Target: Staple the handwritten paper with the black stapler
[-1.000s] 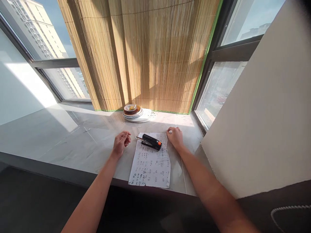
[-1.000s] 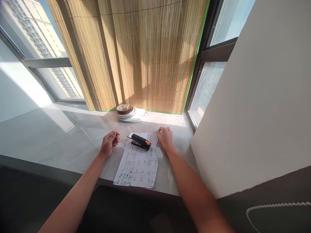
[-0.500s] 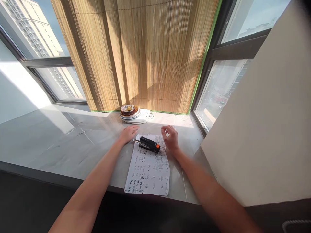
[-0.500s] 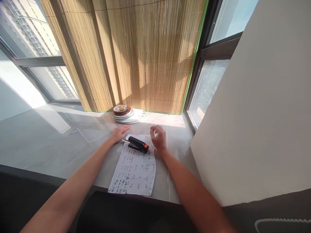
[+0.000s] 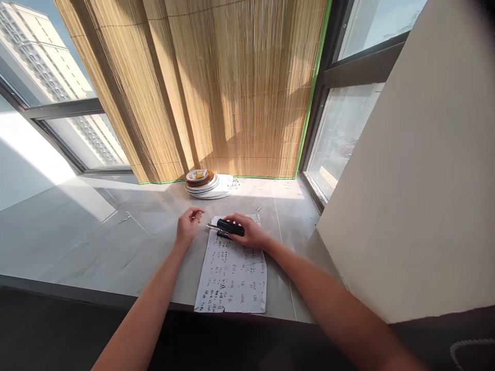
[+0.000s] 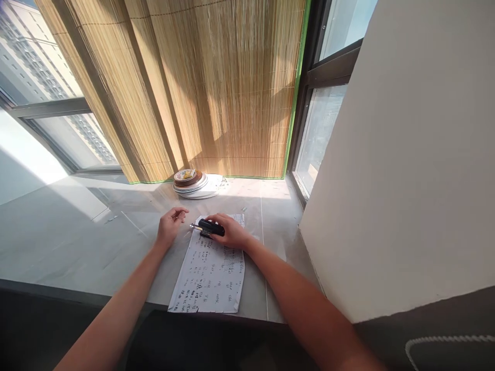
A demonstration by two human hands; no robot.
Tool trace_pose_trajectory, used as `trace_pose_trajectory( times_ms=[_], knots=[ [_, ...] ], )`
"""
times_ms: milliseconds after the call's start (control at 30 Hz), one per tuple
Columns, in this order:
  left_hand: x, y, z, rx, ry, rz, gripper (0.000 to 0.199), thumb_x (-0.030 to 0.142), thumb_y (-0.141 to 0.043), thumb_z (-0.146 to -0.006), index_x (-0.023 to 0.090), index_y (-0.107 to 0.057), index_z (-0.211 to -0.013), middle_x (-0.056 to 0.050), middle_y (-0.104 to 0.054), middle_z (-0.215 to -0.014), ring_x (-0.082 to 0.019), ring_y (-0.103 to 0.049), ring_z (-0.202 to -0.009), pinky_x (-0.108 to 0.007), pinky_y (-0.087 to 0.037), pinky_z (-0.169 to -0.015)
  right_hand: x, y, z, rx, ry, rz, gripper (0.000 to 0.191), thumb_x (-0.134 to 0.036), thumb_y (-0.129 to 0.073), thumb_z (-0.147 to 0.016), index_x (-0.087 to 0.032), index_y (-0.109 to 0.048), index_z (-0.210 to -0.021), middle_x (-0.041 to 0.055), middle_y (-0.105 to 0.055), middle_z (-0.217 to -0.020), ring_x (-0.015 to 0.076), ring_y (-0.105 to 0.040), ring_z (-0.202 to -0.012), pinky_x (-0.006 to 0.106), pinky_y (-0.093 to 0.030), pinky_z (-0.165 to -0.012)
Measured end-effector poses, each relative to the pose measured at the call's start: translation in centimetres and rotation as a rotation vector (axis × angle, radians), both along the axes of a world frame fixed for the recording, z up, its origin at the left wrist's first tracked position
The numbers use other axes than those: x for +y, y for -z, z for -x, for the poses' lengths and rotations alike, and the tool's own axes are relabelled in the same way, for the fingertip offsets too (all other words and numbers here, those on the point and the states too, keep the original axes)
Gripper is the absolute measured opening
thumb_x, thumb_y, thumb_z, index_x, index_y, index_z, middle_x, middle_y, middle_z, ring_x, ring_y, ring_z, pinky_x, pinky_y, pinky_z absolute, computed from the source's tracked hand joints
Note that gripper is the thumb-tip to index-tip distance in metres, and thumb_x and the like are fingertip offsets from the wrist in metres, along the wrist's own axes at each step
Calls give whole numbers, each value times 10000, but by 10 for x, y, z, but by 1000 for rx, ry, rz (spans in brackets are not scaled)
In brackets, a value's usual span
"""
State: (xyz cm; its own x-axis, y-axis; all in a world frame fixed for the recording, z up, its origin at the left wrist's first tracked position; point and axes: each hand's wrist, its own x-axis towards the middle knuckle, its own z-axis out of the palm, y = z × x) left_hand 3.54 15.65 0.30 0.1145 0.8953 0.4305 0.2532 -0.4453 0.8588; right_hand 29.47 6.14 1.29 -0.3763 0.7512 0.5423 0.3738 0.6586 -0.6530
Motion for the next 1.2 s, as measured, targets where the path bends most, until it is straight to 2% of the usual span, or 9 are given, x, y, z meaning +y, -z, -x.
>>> trace_pose_trajectory(
  times_ms=[100, 200, 333, 467, 633, 733, 900, 1200],
  knots=[
    [-6, -2, 3, -155, 49, 53, 289, 383, -731, -851, 207, -653, -1066, -68, -722, -987, -152, -604, -771, -267, -501, -701, -1, 0, 1, 45, -27, 58, 488, -201, -691, -854, -260, -591, -1329, 38, -718, -1163, 194, -686, -1011, 309, -524, -893],
    [-8, -4, 1, -180, 84, 99, 380, 418, -744, -848, 189, -668, -1142, -58, -700, -940, -133, -592, -727, -269, -508, -699, -2, -1, 0, 66, -10, 93, 465, -221, -695, -847, -261, -621, -1304, 25, -735, -1133, 193, -695, -983, 303, -524, -871],
    [-8, -6, -1, -143, 113, 137, 402, 497, -747, -845, 157, -735, -1059, -56, -670, -880, -121, -566, -676, -262, -485, -642, 0, 0, -2, 139, 63, 123, 441, -253, -677, -862, -254, -637, -1301, 17, -751, -1067, 190, -702, -915, 317, -528, -856],
    [-9, -7, 1, -132, 160, 129, 419, 550, -699, -883, 161, -746, -1033, -58, -665, -851, -119, -548, -664, -247, -436, -586, 4, 2, -5, 261, 150, 107, 379, -231, -650, -866, -249, -678, -1243, 33, -754, -1129, 219, -704, -1030, 355, -519, -945],
    [-11, -8, 1, -127, 180, 135, 410, 510, -785, -818, 180, -731, -1055, -49, -687, -846, -114, -549, -646, -244, -452, -592, 9, 6, -7, 280, 237, 133, 367, -206, -688, -821, -254, -706, -1184, 23, -773, -1053, 227, -717, -968, 373, -530, -922],
    [-12, -7, 0, -104, 176, 138, 407, 471, -834, -768, 180, -746, -1038, -52, -706, -842, -119, -558, -637, -241, -445, -567, 10, 8, -7, 241, 218, 141, 371, -198, -703, -816, -264, -712, -1181, 14, -778, -1037, 223, -721, -956, 367, -531, -908],
    [-11, -3, -1, -77, 196, 115, 277, 412, -832, -764, 170, -783, -890, -31, -692, -768, -96, -513, -573, -224, -373, -500, 8, 8, -5, 146, 152, 69, 376, -210, -714, -822, -271, -713, -1193, 20, -771, -1114, 228, -718, -1004, 363, -527, -926],
    [-14, -7, -3, -18, 220, 162, 298, 392, -799, -781, 166, -812, -975, -68, -763, -827, -122, -580, -598, -231, -408, -501, 8, 7, -4, 118, 146, 48, 379, -207, -700, -832, -261, -703, -1208, 23, -769, -1129, 224, -717, -1013, 356, -522, -932]
  ],
)
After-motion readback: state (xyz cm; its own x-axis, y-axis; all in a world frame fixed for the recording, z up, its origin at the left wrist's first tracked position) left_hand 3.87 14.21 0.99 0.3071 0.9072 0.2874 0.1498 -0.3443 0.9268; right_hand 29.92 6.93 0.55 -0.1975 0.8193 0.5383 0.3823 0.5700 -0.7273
